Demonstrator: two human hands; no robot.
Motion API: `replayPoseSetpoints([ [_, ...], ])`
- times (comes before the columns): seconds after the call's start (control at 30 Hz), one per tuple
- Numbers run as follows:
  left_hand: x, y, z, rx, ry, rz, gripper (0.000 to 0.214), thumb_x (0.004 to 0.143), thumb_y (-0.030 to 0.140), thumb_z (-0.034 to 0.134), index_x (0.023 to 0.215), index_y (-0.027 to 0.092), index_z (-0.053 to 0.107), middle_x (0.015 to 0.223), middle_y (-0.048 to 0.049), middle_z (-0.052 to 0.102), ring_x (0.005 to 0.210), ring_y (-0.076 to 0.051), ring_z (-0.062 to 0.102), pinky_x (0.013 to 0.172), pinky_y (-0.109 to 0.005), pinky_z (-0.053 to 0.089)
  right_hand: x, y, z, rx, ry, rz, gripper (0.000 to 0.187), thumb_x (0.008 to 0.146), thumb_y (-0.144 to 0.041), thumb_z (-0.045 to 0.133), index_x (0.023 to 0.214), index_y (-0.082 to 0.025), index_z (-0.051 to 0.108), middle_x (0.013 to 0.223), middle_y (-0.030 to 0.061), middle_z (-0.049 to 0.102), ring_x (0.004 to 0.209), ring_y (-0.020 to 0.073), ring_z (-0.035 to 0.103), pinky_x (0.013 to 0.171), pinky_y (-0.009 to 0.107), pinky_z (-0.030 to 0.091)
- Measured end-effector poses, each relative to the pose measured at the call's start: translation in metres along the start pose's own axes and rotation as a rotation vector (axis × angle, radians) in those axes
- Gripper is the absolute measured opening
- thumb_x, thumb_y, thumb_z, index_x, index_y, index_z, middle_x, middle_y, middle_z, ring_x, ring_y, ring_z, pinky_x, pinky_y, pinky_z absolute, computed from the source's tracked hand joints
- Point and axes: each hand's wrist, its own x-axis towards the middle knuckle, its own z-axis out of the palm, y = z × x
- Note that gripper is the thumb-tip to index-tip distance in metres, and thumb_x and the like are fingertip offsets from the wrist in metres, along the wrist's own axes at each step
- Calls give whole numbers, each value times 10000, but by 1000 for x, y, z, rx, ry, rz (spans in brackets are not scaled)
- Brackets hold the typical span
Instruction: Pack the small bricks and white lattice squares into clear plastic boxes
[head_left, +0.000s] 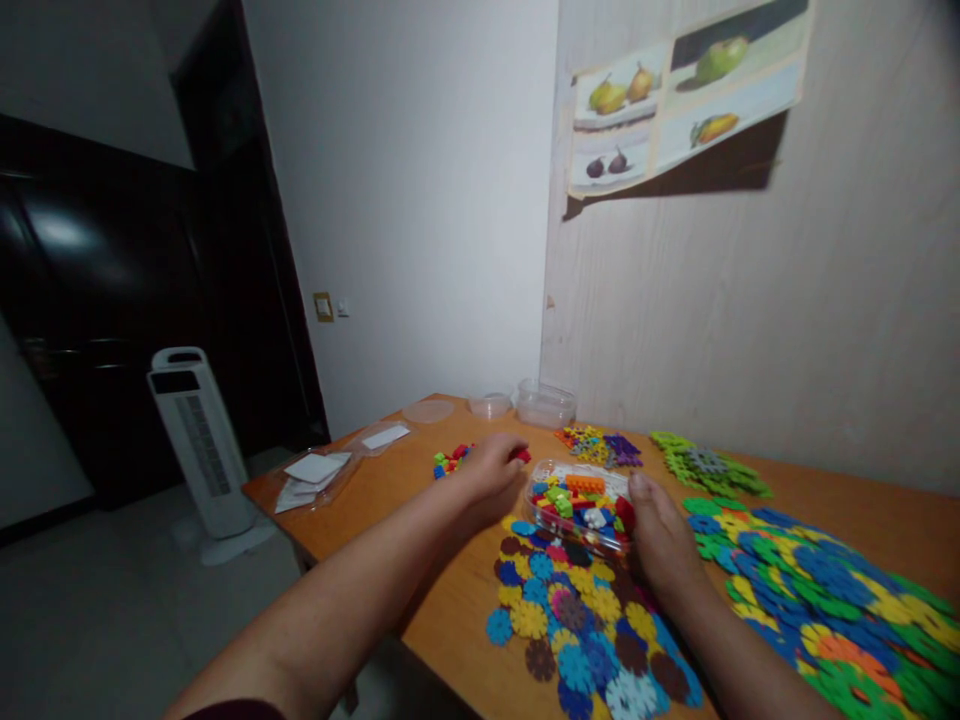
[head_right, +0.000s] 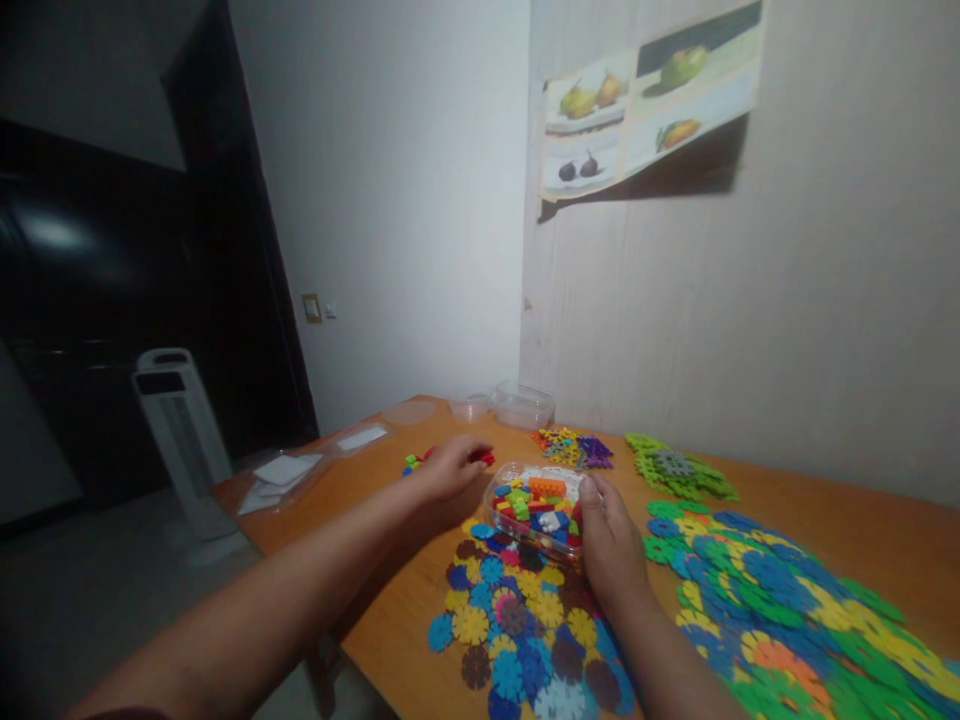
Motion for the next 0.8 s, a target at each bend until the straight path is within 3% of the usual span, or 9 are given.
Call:
replayPoseSetpoints([
  [0.1,9,14,3,-119,6,131,416,837,181,535,1238,155,643,1255,-117,670,1118,-215,621,1002,-354,472,0,-1,-1,-3,-1,11,745,884,-719,351,1337,-171,571,1356,155,593,1250,304,528,1084,436,347],
  [0.23,11,17,7,-134,5,126,433,825,106,480,1217,147,661,1215,-114,693,1090,-209,640,977,-363,498,-1,-3,-1,5,3,6,738,892,-713,332,1329,-171,574,1337,149,605,1228,304,542,1069,436,362],
  [0.43,-3,22,6,133,-156,233,339,841,162,492,1072,205,736,1060,-74,736,1004,-232,645,914,-350,489,-3,-5,0,16,0,-8,714,884,-701,364,1286,-162,605,1302,155,626,1215,318,548,1075,454,358],
  [0.53,-7,27,7,269,-173,240,326,837,180,508,1054,247,743,1020,-62,732,993,-246,624,896,-360,472,-3,-6,0,25,-1,-8,697,881,-695,381,1272,-173,625,1255,146,656,1199,319,562,1079,463,364],
  [0.67,-7,26,9,271,-147,257,314,854,194,498,1040,251,744,1013,-60,729,986,-245,610,896,-364,462,2,2,3,-19,-20,-134,687,914,-659,328,1314,-174,603,1366,134,595,1302,292,495,1142,471,304],
  [0.8,-7,18,14,97,-76,243,309,875,198,483,1051,220,735,1063,-53,726,1023,-211,612,969,-346,449,12,21,9,-153,-69,-290,663,924,-635,291,1245,-185,657,1425,112,551,1432,278,340,1202,518,171],
])
